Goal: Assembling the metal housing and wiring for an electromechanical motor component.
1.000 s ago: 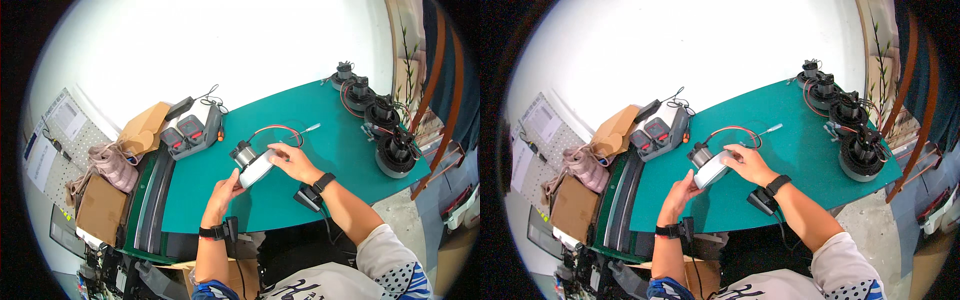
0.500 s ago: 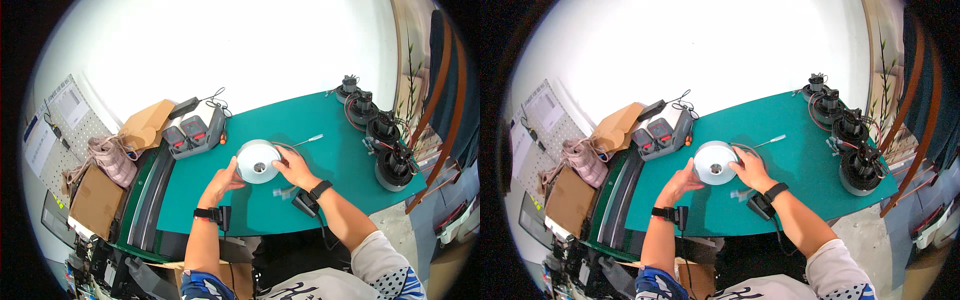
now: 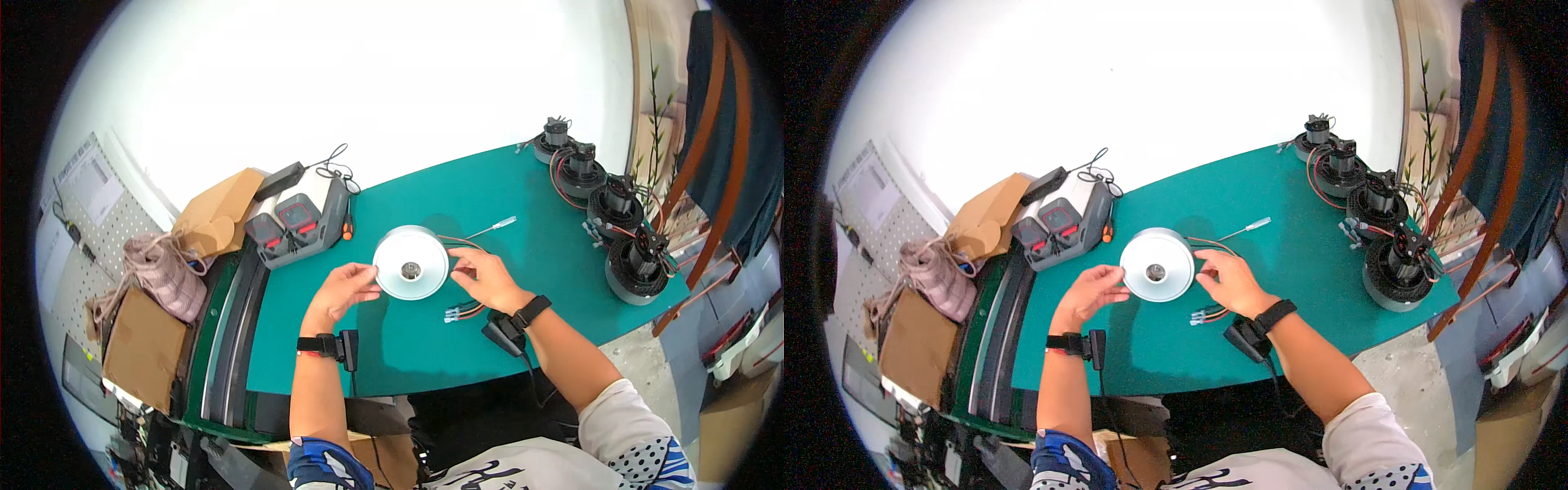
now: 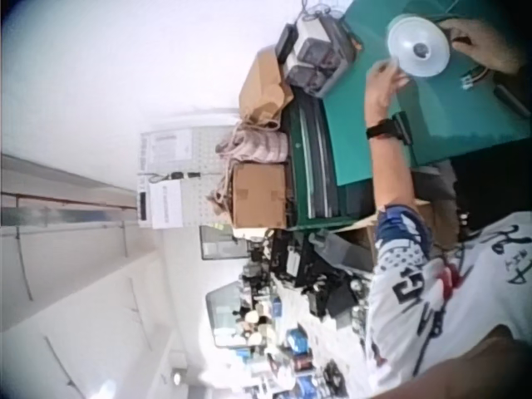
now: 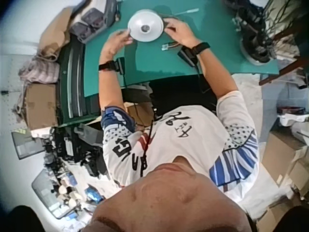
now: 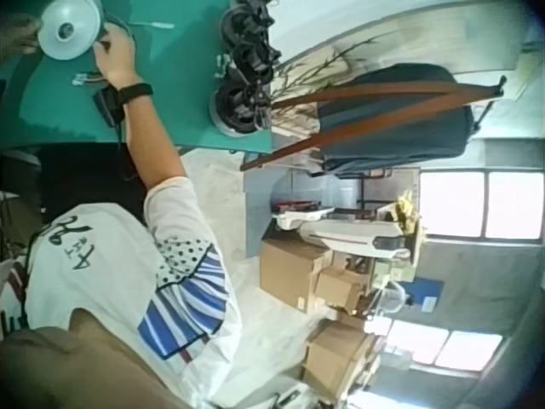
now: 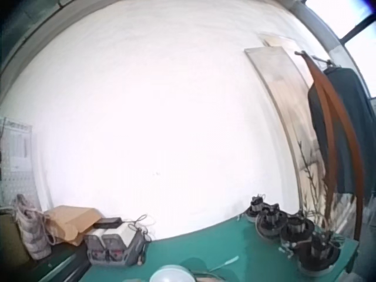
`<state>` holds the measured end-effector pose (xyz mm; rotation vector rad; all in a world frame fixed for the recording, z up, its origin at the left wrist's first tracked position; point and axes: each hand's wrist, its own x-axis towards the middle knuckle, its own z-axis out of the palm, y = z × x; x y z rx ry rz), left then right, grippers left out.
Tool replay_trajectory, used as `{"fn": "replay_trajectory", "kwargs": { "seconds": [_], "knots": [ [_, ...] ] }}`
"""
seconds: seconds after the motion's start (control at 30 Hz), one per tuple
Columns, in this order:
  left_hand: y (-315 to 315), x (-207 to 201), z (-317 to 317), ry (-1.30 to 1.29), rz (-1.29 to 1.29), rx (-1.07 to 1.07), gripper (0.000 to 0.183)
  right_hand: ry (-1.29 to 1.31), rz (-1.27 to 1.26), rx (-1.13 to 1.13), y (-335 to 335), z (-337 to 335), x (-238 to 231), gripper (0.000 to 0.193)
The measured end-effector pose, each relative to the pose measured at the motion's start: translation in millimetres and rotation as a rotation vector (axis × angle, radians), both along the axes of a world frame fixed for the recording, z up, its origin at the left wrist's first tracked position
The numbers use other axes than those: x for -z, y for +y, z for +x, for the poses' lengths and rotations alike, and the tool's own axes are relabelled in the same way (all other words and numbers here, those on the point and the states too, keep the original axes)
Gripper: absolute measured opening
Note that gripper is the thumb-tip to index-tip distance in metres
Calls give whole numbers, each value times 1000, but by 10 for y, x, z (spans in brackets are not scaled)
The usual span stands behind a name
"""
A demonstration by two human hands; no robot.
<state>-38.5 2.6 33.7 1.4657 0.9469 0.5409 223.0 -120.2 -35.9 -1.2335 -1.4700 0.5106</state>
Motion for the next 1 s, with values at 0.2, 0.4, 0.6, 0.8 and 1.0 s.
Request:
{"fn": "replay_trajectory", "kwargs": {
  "seconds": [0.2,0.4,0.6,0.8,1.0],
  "knots": [
    [223,-244,169,-100,93,205,44,47,-82,50,-62,61,-41,36],
    [319,-28,228,-196,139,319,42,26,-97,2,56,-20,-156,36],
    [395,219,6,-381,58,267,47,-78,-280,-227,451,36,-313,36],
    [546,359,-120,-402,-29,114,36,212,-125,-97,603,-321,-203,36],
    [456,373,-165,-440,-60,101,38,162,-204,-112,510,-309,-298,45]
  ]
}}
